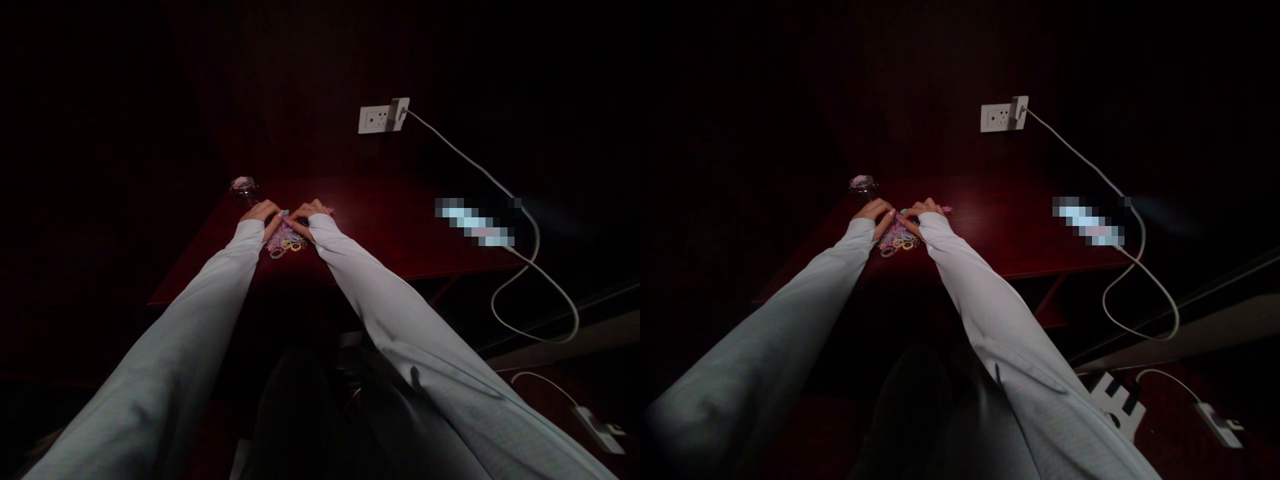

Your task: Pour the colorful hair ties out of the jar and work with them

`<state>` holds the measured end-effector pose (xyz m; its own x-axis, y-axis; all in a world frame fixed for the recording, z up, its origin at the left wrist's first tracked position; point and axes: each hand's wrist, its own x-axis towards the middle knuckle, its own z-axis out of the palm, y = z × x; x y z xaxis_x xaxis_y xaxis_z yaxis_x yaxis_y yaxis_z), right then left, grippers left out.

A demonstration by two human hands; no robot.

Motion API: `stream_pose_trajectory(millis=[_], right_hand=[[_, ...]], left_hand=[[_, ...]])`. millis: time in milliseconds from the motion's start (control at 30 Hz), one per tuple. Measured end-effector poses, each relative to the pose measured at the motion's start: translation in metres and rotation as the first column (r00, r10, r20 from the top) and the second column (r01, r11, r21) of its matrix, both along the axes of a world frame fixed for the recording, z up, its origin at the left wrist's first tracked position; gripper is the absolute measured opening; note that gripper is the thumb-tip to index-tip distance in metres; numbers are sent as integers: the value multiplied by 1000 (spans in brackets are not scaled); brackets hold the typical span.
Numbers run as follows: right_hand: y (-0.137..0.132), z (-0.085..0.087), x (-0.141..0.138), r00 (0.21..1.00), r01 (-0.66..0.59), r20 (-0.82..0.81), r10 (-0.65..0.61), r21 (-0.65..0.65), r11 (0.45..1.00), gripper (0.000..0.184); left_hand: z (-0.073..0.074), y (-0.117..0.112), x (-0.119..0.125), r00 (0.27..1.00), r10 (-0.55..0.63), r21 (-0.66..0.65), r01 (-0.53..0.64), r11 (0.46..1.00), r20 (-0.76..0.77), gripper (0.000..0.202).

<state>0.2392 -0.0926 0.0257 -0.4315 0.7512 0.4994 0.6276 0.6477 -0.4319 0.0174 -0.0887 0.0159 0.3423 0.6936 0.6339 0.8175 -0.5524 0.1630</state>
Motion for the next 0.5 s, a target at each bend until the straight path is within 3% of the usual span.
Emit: stream_pose_trajectory(millis=[500], right_hand=[[0, 0, 1, 1000, -24, -10, 24, 8, 1000, 24]], left_hand=[[3, -5, 3, 998, 55, -6, -55, 998, 28, 42]])
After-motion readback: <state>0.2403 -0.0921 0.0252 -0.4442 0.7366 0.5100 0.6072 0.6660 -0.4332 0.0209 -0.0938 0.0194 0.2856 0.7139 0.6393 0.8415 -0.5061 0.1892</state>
